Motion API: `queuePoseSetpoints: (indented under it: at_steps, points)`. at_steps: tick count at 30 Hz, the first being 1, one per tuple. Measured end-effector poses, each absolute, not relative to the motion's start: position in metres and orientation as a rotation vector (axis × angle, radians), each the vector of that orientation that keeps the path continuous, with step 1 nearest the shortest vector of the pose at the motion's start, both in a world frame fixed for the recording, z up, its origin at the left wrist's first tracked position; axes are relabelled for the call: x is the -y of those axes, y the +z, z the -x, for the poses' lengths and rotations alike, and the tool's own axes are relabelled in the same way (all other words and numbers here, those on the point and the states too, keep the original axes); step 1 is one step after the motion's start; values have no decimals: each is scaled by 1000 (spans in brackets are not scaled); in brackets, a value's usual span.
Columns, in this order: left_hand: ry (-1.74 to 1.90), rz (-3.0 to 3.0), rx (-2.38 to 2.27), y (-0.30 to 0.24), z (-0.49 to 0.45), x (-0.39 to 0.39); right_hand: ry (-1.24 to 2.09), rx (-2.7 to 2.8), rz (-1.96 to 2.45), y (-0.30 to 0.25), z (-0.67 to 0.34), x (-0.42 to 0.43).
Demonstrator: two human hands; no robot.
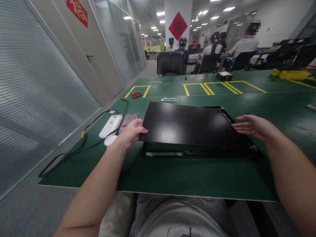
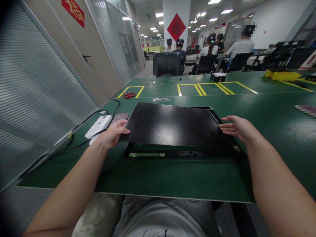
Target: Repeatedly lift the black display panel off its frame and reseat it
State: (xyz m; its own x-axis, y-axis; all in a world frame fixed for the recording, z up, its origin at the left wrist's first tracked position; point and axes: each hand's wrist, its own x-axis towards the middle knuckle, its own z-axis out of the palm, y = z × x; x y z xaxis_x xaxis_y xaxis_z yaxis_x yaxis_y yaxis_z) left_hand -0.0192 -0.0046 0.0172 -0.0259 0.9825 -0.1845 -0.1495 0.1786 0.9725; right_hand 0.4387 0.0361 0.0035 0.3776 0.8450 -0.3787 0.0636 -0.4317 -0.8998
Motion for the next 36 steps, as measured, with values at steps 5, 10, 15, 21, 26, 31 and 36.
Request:
queuePoseSetpoints:
  at_steps: [5, 10, 15, 21, 26, 31, 36]
  points:
    - [1161, -962, -1211, 13, 19, 4, 1120, 798, 1774, 4, -441, -36]
    - [1138, -980, -1188, 6, 20, 1, 1086, 805, 1782, 4, -444, -36]
    - [1121, -972, -1189, -1, 20, -1, 1028, 828, 1805, 4, -443, -36]
    - [1113, -958, -1191, -5, 19, -3, 919, 868, 1799, 6, -435, -32]
    - [1098, -972, -1186, -7, 20, -4, 887, 925, 1844, 6, -431, -32]
    - [1100, -964, -1183, -7, 20, -3, 853, 1006, 1885, 2, -432, -33]
    - [1070, -958, -1206, -5, 18, -2, 796, 1053, 1913, -5, -435, -35]
